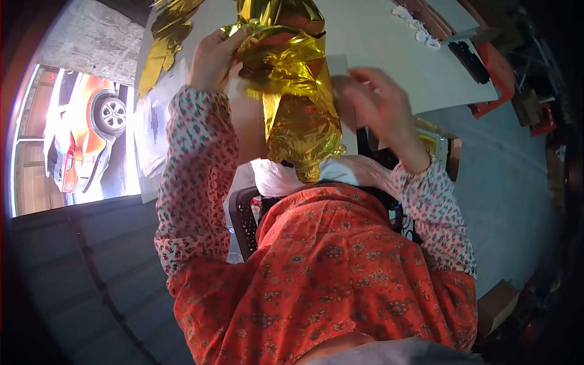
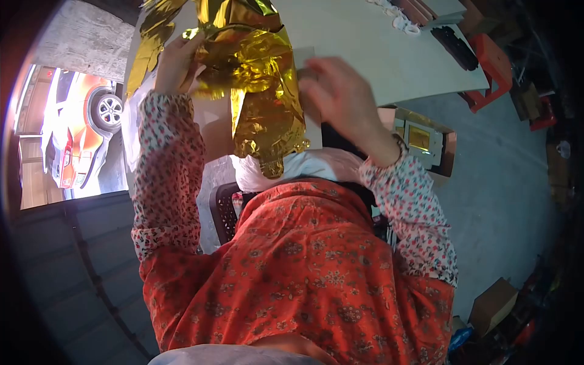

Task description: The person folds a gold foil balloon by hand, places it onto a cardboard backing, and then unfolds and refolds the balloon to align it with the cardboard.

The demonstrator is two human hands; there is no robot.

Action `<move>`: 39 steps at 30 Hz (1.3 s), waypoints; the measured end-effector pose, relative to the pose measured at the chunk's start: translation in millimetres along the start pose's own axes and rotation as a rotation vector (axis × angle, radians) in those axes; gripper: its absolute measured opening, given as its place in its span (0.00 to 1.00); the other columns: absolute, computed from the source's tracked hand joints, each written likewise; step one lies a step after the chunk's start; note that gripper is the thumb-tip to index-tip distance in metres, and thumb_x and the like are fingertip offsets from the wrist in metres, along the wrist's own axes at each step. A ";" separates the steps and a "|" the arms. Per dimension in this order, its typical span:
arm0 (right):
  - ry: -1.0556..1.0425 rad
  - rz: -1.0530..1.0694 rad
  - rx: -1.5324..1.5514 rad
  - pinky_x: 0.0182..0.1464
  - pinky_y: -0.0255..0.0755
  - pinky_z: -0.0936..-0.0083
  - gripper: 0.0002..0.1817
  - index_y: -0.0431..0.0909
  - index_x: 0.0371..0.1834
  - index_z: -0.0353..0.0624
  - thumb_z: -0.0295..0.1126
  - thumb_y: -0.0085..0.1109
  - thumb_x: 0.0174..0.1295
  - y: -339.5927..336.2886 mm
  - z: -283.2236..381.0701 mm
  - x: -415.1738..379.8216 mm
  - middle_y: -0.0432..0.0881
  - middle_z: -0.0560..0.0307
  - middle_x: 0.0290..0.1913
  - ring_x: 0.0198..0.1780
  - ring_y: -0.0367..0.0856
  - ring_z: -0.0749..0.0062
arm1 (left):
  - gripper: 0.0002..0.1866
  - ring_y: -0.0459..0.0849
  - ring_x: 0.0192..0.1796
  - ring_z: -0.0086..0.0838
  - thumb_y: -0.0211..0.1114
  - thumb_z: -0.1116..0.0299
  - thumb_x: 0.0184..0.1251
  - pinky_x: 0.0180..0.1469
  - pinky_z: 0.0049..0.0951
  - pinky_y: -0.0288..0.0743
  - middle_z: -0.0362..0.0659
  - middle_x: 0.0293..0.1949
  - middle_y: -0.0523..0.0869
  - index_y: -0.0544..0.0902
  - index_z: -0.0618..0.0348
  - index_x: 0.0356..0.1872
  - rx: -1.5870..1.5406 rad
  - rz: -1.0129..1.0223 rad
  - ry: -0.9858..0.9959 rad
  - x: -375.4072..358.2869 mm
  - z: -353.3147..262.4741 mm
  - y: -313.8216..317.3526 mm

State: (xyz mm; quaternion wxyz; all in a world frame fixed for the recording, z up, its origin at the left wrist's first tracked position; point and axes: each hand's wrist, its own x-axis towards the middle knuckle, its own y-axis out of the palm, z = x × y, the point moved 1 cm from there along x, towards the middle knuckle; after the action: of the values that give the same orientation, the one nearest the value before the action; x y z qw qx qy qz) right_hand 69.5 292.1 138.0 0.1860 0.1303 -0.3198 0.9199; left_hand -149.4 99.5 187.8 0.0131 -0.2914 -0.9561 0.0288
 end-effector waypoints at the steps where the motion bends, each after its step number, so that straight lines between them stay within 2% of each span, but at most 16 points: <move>1: -0.050 0.021 -0.087 0.63 0.72 0.61 0.24 0.77 0.62 0.41 0.36 0.66 0.63 7.1 8.0 -6.6 0.82 0.49 0.57 0.60 0.79 0.52 | 0.15 0.85 0.36 0.24 0.64 0.66 0.73 0.39 0.24 0.79 0.44 0.39 0.88 0.83 0.70 0.50 -0.063 0.000 -0.062 10.9 2.0 -6.4; 4: -0.380 0.131 -0.236 0.67 0.67 0.56 0.24 0.78 0.59 0.40 0.42 0.65 0.64 33.2 20.6 -24.4 0.79 0.46 0.59 0.64 0.75 0.49 | 0.13 0.86 0.35 0.28 0.61 0.68 0.74 0.39 0.26 0.80 0.45 0.41 0.87 0.81 0.70 0.50 -0.169 -0.016 -0.131 33.9 25.8 -27.4; 7: -0.313 0.234 -0.239 0.71 0.60 0.53 0.24 0.78 0.57 0.40 0.43 0.64 0.64 30.5 18.0 -31.7 0.76 0.44 0.62 0.68 0.70 0.50 | 0.12 0.85 0.35 0.27 0.59 0.69 0.75 0.39 0.29 0.80 0.44 0.39 0.87 0.81 0.69 0.49 -0.164 -0.009 -0.210 89.7 54.9 -47.9; 8: -0.322 0.247 -0.285 0.72 0.59 0.54 0.23 0.78 0.57 0.40 0.43 0.63 0.65 29.9 18.9 -33.0 0.76 0.44 0.62 0.69 0.69 0.51 | 0.16 0.82 0.35 0.27 0.61 0.62 0.74 0.39 0.34 0.79 0.42 0.38 0.85 0.81 0.68 0.50 -0.186 0.102 -0.177 108.1 67.3 -55.2; 11: -0.347 0.251 -0.340 0.73 0.59 0.54 0.23 0.78 0.57 0.41 0.43 0.64 0.65 39.3 18.2 -40.5 0.76 0.45 0.62 0.70 0.69 0.52 | 0.23 0.82 0.40 0.27 0.64 0.53 0.71 0.43 0.37 0.78 0.42 0.40 0.85 0.81 0.65 0.52 -0.124 -0.263 -0.252 116.6 58.5 -54.4; 12: -0.340 0.256 -0.338 0.73 0.58 0.53 0.22 0.78 0.57 0.41 0.43 0.64 0.65 39.0 19.2 -41.6 0.76 0.45 0.62 0.70 0.69 0.52 | 0.29 0.83 0.48 0.31 0.67 0.48 0.66 0.51 0.37 0.77 0.46 0.47 0.85 0.81 0.63 0.56 -0.086 -0.347 -0.175 112.8 59.6 -48.4; 15: -0.300 0.273 -0.313 0.73 0.59 0.53 0.22 0.79 0.56 0.41 0.42 0.64 0.64 32.3 20.9 -41.9 0.76 0.46 0.62 0.70 0.69 0.53 | 0.31 0.82 0.54 0.36 0.67 0.47 0.65 0.56 0.37 0.76 0.50 0.53 0.84 0.79 0.64 0.59 0.544 -0.532 0.244 99.3 78.1 -48.8; 16: -0.305 0.271 -0.313 0.73 0.59 0.53 0.22 0.79 0.56 0.41 0.42 0.65 0.64 31.9 22.0 -44.8 0.76 0.47 0.62 0.70 0.69 0.53 | 0.28 0.82 0.57 0.40 0.67 0.52 0.66 0.59 0.36 0.75 0.51 0.55 0.82 0.79 0.62 0.60 0.641 -0.502 0.323 80.1 79.6 -46.8; 18: -0.302 0.281 -0.300 0.73 0.60 0.54 0.21 0.79 0.55 0.41 0.42 0.65 0.64 26.7 24.1 -45.3 0.76 0.47 0.62 0.70 0.69 0.54 | 0.23 0.82 0.56 0.40 0.67 0.58 0.68 0.58 0.37 0.77 0.51 0.54 0.83 0.80 0.59 0.60 0.674 -0.345 0.471 43.1 78.2 -40.4; 20: -0.309 0.289 -0.287 0.72 0.62 0.54 0.20 0.80 0.53 0.41 0.42 0.66 0.63 22.7 25.9 -45.3 0.77 0.47 0.61 0.69 0.71 0.53 | 0.21 0.82 0.55 0.39 0.66 0.63 0.70 0.57 0.39 0.78 0.51 0.54 0.82 0.78 0.56 0.62 0.710 -0.268 0.393 -1.7 58.6 -18.6; 23: -0.323 0.294 -0.236 0.68 0.66 0.54 0.20 0.80 0.51 0.39 0.41 0.67 0.62 11.6 25.2 -45.2 0.80 0.47 0.57 0.64 0.75 0.51 | 0.24 0.82 0.56 0.39 0.66 0.64 0.71 0.57 0.39 0.79 0.52 0.57 0.80 0.74 0.56 0.65 0.588 -0.118 0.580 -31.2 83.2 -15.6; 26: -0.295 0.254 -0.100 0.64 0.69 0.55 0.19 0.80 0.51 0.37 0.37 0.67 0.62 3.1 23.5 -48.1 0.82 0.47 0.54 0.59 0.78 0.49 | 0.29 0.80 0.59 0.43 0.68 0.65 0.68 0.62 0.40 0.76 0.53 0.60 0.77 0.70 0.57 0.68 0.478 -0.027 0.240 -66.7 68.5 -2.0; 29: -0.231 0.089 -0.216 0.62 0.71 0.57 0.18 0.80 0.52 0.36 0.34 0.65 0.63 -2.4 20.0 -31.2 0.82 0.46 0.54 0.58 0.79 0.49 | 0.32 0.75 0.63 0.46 0.70 0.64 0.65 0.66 0.41 0.71 0.54 0.61 0.76 0.69 0.58 0.68 0.650 -0.008 0.371 -87.3 56.2 19.1; 30: -0.211 0.017 -0.277 0.62 0.71 0.59 0.16 0.79 0.53 0.36 0.33 0.62 0.65 -0.6 6.4 -22.1 0.82 0.46 0.56 0.59 0.78 0.48 | 0.31 0.71 0.66 0.49 0.72 0.60 0.64 0.69 0.43 0.67 0.54 0.62 0.75 0.73 0.59 0.66 0.610 -0.003 0.420 -87.8 54.6 25.3; 34: -0.244 0.039 -0.464 0.62 0.72 0.59 0.16 0.80 0.54 0.36 0.33 0.60 0.67 -0.2 -32.0 13.8 0.81 0.46 0.57 0.59 0.78 0.49 | 0.27 0.72 0.66 0.50 0.69 0.55 0.65 0.69 0.46 0.67 0.55 0.62 0.75 0.79 0.58 0.62 1.007 0.163 0.528 -82.4 66.7 35.4; 39: -0.244 0.013 -0.487 0.59 0.73 0.60 0.15 0.80 0.54 0.38 0.34 0.57 0.69 1.9 -35.8 40.1 0.82 0.47 0.57 0.58 0.79 0.52 | 0.29 0.72 0.66 0.51 0.69 0.50 0.66 0.68 0.46 0.66 0.55 0.62 0.75 0.80 0.57 0.62 1.036 0.195 0.471 -79.9 65.2 38.7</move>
State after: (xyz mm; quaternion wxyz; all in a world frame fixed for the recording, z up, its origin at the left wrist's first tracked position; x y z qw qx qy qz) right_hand 28.4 323.9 124.1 0.1657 0.1898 -0.5524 0.7946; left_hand -64.3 83.8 119.6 0.3638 -0.3321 -0.7573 0.4288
